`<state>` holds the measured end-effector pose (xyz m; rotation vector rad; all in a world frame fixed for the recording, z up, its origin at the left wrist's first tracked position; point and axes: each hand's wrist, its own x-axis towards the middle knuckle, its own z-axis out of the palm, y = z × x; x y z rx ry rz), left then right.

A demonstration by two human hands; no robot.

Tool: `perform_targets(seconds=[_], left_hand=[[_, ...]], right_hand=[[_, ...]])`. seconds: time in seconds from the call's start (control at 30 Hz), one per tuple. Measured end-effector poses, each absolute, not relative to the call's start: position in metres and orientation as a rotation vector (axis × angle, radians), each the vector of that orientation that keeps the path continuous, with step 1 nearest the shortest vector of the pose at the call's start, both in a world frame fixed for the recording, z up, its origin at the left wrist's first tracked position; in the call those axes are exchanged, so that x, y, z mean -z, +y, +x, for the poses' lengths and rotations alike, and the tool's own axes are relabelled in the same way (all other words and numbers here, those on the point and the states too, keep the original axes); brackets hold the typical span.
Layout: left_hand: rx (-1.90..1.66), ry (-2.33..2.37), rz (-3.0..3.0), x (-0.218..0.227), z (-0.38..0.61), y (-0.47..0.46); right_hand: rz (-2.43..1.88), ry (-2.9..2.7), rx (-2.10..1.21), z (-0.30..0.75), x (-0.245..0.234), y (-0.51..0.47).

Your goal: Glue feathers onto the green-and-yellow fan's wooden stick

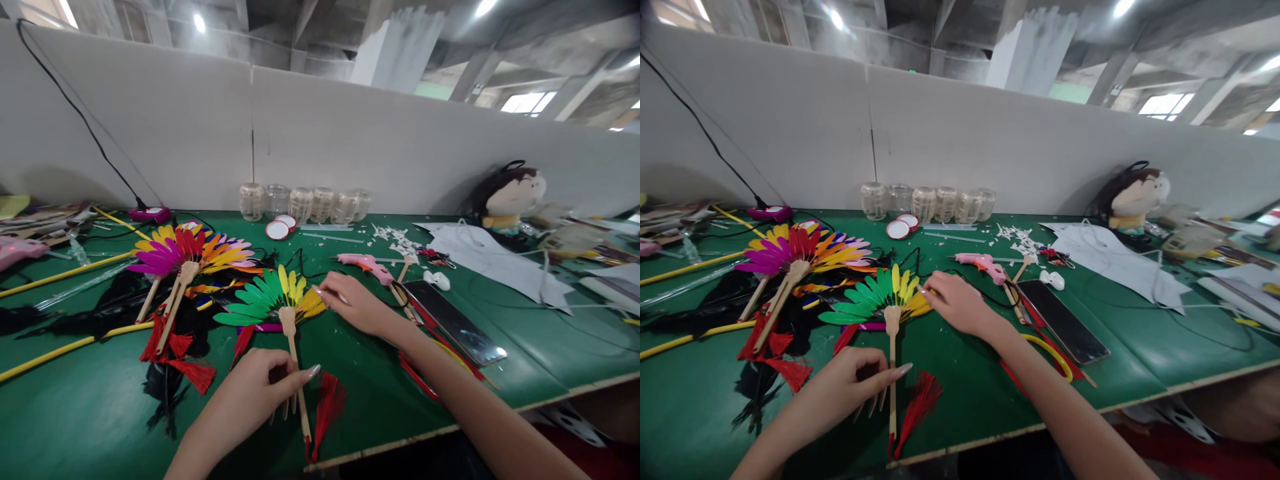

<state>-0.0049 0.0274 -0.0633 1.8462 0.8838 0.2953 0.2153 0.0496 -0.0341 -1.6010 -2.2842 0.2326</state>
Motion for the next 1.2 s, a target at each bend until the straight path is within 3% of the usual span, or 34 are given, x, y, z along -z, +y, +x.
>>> perform_targets(seconds=[0.53, 0.87, 1.2], left_hand=[[-0.281, 0.905, 1.819, 0.058, -0.009, 0.029], [-0.293, 0.923, 1.868, 0.060, -0.010, 0.029], [-0.281, 0.922, 1.855, 0.059, -0.010, 0.029]], right_hand=[[-1.502, -2.694, -0.038, 0.166, 0.050, 0.077], [-1.496, -2.670, -0.020, 0.168, 0.053, 0.078], [-1.619, -2.498, 0.245, 0.165, 0.059, 0.077]])
